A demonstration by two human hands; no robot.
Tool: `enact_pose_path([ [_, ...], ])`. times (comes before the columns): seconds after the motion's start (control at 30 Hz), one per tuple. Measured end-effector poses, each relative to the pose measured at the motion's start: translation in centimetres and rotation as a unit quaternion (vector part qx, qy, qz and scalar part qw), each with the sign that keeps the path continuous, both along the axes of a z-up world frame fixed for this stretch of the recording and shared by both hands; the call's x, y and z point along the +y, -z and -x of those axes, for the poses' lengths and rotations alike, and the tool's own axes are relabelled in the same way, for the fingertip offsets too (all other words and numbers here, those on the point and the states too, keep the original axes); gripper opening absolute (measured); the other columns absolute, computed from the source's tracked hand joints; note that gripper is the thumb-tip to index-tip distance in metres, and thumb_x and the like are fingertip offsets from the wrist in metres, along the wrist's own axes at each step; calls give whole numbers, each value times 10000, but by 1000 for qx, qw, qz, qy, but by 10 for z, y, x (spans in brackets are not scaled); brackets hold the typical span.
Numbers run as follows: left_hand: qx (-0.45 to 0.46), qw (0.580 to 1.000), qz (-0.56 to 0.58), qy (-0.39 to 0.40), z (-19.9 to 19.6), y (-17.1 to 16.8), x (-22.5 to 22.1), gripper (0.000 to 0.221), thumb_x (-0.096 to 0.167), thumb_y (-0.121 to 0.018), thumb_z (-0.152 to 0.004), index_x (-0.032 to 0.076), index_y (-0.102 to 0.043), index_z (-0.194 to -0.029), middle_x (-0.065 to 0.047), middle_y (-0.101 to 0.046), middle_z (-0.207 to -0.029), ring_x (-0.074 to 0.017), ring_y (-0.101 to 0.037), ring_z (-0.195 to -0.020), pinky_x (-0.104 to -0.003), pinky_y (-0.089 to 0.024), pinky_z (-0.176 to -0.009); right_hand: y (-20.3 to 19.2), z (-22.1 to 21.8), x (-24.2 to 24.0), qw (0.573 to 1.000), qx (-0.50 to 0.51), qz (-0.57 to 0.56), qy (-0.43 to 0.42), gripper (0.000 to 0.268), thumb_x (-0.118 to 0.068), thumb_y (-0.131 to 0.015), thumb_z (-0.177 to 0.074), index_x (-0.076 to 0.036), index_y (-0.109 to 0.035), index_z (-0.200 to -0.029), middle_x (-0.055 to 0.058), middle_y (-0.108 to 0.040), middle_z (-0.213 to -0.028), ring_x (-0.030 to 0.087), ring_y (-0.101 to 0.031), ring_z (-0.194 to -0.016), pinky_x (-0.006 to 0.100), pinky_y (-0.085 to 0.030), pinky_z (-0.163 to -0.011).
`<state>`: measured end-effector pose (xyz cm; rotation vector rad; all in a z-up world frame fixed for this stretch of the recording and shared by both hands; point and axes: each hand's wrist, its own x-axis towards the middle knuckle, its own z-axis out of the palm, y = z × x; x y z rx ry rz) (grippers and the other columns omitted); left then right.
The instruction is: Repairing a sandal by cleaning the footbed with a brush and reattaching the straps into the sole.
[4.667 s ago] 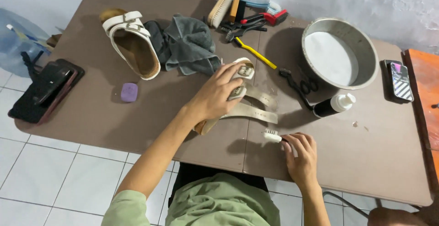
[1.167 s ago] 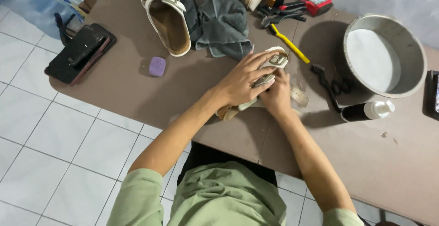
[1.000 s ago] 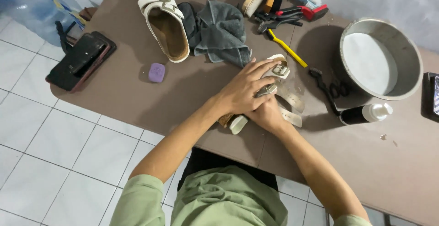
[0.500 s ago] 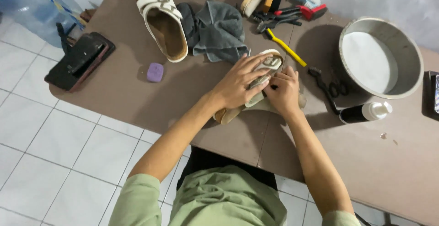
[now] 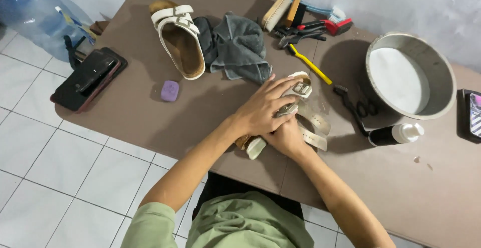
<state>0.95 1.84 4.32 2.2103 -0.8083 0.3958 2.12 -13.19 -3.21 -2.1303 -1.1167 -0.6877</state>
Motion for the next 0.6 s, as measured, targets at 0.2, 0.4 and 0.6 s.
enact_pose_path([
  [0.2,-22,1000,8,-13,-4,7,2,343,324,-618,-982,39,-672,-1166,-186,-487,-1481,-390,-442,-1409,-655,-265,-1169,4,-50,-42,999,-13,15,48,201,-220,-803,-795,-48,-736,-714,128,-704,-747,367,-568,-761,451,-373,-694],
  [0.4,-41,999,-15,-5,-5,10,2,340,302,-686,-913,59,-652,-1149,-179,-463,-1506,-389,-433,-1413,-653,-267,-1161,9,-2,-22,998,57,36,17,146,-260,-811,-769,-129,-776,-714,103,-733,-714,336,-625,-715,419,-416,-689],
  [0.6,6,999,38,-10,-4,-2,12,311,280,-611,-975,30,-676,-1149,-199,-480,-1493,-414,-431,-1408,-660,-261,-1159,-13,-38,-142,950,129,126,256,361,-330,-688,-1022,-153,-691,-708,41,-627,-674,287,-608,-777,359,-466,-729],
])
